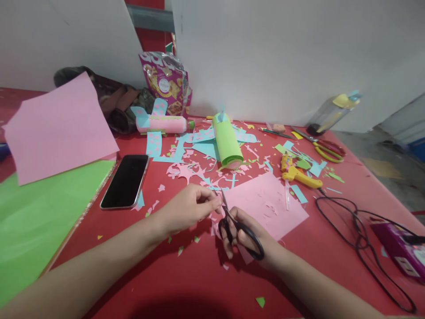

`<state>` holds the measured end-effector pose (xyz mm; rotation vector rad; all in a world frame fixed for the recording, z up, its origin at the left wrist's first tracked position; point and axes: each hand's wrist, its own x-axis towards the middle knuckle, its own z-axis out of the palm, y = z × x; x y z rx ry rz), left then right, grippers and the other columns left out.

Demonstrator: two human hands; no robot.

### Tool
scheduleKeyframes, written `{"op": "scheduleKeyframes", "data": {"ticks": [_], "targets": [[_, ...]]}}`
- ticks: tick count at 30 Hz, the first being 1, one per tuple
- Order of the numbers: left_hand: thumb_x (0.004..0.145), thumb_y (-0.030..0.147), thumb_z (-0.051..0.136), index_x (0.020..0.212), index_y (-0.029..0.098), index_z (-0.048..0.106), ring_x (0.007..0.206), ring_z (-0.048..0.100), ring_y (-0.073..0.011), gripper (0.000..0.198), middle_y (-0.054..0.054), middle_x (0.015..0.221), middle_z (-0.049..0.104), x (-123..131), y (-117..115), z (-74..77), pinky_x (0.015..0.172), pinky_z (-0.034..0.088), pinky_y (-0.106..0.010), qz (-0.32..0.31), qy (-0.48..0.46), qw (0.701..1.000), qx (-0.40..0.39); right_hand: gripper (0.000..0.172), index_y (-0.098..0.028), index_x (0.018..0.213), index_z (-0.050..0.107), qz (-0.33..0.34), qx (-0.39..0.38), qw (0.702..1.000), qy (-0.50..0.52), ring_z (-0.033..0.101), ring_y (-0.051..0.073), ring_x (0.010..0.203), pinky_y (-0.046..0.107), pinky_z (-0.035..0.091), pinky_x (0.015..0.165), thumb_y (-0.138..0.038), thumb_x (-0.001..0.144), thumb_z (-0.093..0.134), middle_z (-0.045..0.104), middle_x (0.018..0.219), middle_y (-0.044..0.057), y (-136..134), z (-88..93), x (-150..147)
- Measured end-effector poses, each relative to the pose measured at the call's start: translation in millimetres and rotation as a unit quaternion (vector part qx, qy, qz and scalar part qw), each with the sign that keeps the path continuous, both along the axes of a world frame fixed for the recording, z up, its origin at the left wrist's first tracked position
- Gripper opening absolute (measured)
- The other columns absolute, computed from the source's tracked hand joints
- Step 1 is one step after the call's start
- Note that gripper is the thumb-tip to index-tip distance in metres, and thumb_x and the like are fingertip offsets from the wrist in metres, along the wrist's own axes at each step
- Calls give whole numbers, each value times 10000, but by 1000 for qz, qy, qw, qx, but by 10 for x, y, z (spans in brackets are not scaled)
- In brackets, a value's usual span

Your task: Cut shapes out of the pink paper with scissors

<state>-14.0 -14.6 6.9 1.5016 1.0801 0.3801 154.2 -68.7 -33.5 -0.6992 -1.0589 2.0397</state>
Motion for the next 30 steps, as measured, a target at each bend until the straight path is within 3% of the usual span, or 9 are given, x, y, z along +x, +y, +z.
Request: {"op": "scheduleKeyframes", "data": {"ticks": [9, 22, 30], "targets": [[742, 355, 443, 612, 135, 542, 413, 368, -73, 274, 59, 447, 383, 27, -20, -28, 444, 286, -202, 6, -11, 1000, -5, 318, -188, 756, 364, 5, -2, 1000, 27, 500, 74, 490, 238, 436, 448, -427, 724, 571, 476, 688, -32, -2, -23, 1], [752, 322, 452, 570, 141, 500, 410, 289, -56, 261, 69, 454, 345, 118, -112, -94, 416, 240, -187, 87, -104, 991, -16, 317, -172, 753, 402, -18, 12, 1000, 22, 504, 62, 466, 209, 419, 447, -439, 724, 571, 502, 669, -26, 10, -69, -4], [755, 332, 470, 591, 134, 510, 463, 330, -58, 260, 55, 507, 393, 149, -137, -124, 456, 266, -183, 104, -128, 986, -34, 327, -179, 765, 389, -10, -14, 998, 57, 531, 96, 520, 248, 423, 478, -467, 730, 539, 525, 782, 17, 4, -24, -28]]}}
